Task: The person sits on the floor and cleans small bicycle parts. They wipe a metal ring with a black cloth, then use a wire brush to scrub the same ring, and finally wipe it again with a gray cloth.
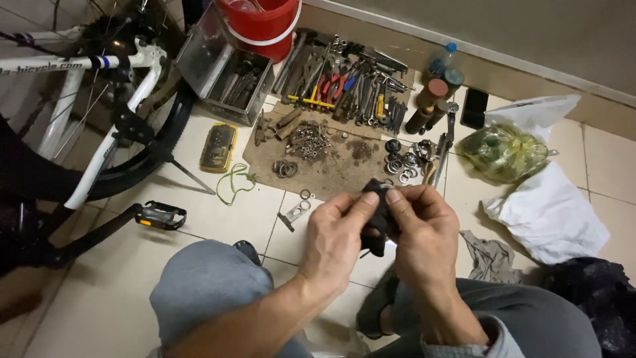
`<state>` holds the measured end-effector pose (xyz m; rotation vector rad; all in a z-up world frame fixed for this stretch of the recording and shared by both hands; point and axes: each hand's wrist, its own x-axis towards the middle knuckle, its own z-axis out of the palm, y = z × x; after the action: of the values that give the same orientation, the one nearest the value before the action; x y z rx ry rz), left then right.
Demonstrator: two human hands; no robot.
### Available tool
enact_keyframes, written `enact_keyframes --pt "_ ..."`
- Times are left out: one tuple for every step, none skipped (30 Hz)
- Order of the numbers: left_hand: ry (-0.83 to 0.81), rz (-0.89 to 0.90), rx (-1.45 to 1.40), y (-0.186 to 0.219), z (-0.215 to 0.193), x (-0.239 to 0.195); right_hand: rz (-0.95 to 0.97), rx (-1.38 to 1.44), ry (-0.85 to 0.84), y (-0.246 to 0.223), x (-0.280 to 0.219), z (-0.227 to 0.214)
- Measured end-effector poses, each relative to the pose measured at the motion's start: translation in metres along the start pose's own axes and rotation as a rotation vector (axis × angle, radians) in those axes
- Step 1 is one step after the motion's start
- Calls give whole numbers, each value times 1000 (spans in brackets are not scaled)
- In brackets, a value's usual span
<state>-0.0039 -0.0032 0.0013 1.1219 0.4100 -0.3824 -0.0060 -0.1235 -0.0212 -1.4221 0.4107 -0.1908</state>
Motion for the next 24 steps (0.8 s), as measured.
enact_keyframes --pt "0 1 1 -3 2 1 -1 1 0 -2 0 2" --pt "21 10 26 -5 3 1 -14 15 8 -3 -1 4" --pt "43 20 52 -8 5 2 -26 28 16 -4 -2 6" --pt "40 19 49 -3 5 0 -28 25 18 -4 -2 5" --pt "55 18 123 1 6 -3 -29 45 4 -3 -3 4" --pt "75 22 199 8 4 -5 -31 71 -15 -2 -3 6" --pt "78 27 199 5 1 0 -33 73 -19 -5 0 5" --pt "93 121 241 2 -2 5 -42 -11 -56 -7 2 3" --pt "108 216 284 -2 -5 9 -52 -96 -94 -10 3 0" --pt "109 215 285 1 -5 9 -50 -95 -94 -14 3 -2" --pt "89 238 378 4 -5 8 -57 -118 -130 -17 3 -4" --pt "65 261 469 6 -4 7 -65 -143 -162 -22 4 -9" --pt "61 260 468 10 -3 5 -65 -145 -159 -28 3 -10" --pt "41 309 508 14 -5 4 -75 -177 -176 -33 1 -9" --pt "21 359 547 19 -7 1 -86 -208 -193 -38 0 -8" --pt "19 360 547 19 -6 0 -87 -208 -191 -31 0 -8" --pt "43 367 535 19 -6 -1 -96 -163 -159 -24 0 -8" --pt "68 376 521 19 -5 -2 -106 -118 -130 -17 1 -7" --pt "66 379 521 15 -3 -1 -109 -117 -129 -13 2 -6" --pt "84 344 452 11 -1 -1 -118 -87 -86 -8 1 -3" --pt "102 309 383 7 0 0 -128 -57 -44 -3 0 -1" --pt "102 310 385 7 2 -3 -127 -55 -43 -3 -1 2" --pt "92 235 376 7 3 -6 -116 -36 -6 -3 -2 6" --pt "82 163 365 7 5 -9 -107 -16 29 -3 -3 10"
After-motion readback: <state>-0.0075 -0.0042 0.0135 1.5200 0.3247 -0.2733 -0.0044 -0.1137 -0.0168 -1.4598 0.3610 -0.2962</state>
